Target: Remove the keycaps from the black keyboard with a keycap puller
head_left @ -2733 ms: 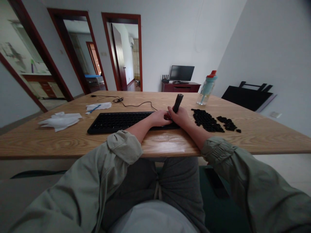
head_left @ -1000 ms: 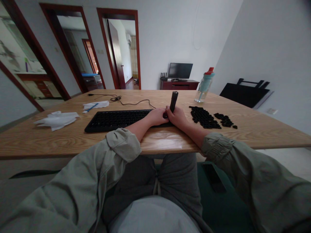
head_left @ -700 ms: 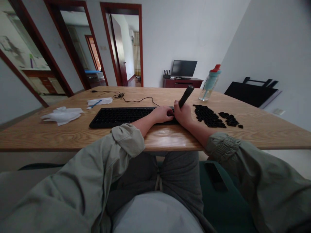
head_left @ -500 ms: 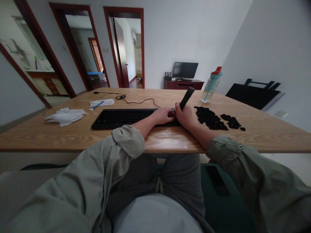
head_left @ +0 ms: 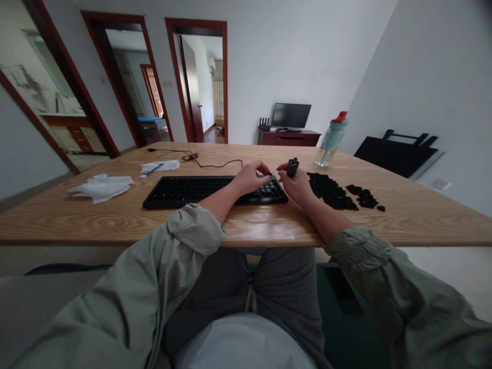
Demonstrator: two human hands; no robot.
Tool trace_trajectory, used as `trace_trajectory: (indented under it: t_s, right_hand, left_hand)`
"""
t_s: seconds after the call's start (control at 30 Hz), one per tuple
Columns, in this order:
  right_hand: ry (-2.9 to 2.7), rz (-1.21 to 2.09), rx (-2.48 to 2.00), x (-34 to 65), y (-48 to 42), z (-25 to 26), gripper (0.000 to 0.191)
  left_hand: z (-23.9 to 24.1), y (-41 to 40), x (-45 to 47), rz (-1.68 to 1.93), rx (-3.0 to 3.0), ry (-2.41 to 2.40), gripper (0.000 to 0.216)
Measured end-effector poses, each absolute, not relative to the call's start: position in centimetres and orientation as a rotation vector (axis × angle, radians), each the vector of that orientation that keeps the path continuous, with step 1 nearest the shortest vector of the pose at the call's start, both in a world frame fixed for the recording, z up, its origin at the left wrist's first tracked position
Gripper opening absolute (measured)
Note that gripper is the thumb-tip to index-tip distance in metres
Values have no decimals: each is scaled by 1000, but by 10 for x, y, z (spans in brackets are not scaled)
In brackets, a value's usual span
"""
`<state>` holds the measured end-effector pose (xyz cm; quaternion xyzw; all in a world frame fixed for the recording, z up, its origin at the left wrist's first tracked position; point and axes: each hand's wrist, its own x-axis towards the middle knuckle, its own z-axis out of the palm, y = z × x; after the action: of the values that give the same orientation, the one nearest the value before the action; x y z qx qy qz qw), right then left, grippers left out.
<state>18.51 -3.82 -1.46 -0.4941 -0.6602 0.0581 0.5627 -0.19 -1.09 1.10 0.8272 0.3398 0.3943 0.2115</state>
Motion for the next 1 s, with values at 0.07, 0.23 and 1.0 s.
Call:
trace_trajectory:
  t_s: [0.07, 0.23, 1.0]
  right_hand:
    - [-1613, 145, -1142, 181, -42, -13, 29]
    - [-1740, 84, -1182, 177, -50, -8, 27]
    - [-1606, -85, -1406, 284, -124, 62, 45]
  left_hand:
    - [12, -12, -1, 1109, 2308, 938, 21]
    - [13, -14, -1, 1114, 2335, 919, 22]
    - [36, -52, -13, 1232, 2432, 744, 20]
